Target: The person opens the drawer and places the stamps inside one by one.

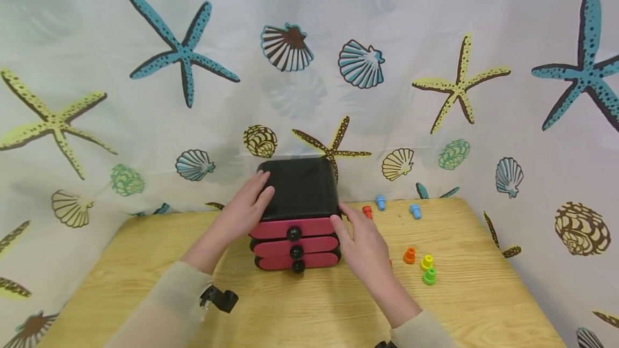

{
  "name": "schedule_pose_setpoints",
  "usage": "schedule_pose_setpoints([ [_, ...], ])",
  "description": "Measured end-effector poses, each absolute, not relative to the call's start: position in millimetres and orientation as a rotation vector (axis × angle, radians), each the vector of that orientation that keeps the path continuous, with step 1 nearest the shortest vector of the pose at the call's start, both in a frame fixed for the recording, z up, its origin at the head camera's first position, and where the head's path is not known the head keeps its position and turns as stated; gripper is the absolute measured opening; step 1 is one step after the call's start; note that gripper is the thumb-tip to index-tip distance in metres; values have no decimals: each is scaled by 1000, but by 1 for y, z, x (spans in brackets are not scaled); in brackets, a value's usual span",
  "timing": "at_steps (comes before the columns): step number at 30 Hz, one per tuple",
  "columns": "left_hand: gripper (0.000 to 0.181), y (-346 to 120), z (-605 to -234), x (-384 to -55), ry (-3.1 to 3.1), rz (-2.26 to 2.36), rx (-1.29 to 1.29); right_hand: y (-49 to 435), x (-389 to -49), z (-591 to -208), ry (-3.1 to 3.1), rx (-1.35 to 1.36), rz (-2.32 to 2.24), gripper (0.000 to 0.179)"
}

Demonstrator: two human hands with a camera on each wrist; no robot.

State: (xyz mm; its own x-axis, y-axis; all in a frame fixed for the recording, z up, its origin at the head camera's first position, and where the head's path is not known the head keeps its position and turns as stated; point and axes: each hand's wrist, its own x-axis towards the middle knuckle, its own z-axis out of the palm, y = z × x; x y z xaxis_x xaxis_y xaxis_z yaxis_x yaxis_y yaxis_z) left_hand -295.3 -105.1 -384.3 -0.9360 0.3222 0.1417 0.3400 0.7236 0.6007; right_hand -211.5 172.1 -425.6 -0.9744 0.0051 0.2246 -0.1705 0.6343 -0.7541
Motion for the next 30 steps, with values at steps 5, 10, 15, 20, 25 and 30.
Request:
schedule_pose_setpoints([
  [5,67,-107,-385,-297,-2916,-1028,-557,168,-208,-423,-2606,103,1322,56],
  [10,68,-108,-385,-303,-2902,-1068,-582,165,-203,-421,-2585,67,1350,53],
  [15,69,-108,-384,-309,-2893,-1075,-614,162,-195,-419,-2556,28,1385,53],
  [20,68,-106,-386,-312,-2912,-1039,-615,159,-189,-420,-2499,5,1445,51],
  [25,67,-104,-389,-312,-2950,-975,-561,156,-186,-424,-2433,-6,1503,49],
  [30,65,-101,-388,-311,-2974,-947,-518,151,-183,-426,-2391,-19,1593,48],
])
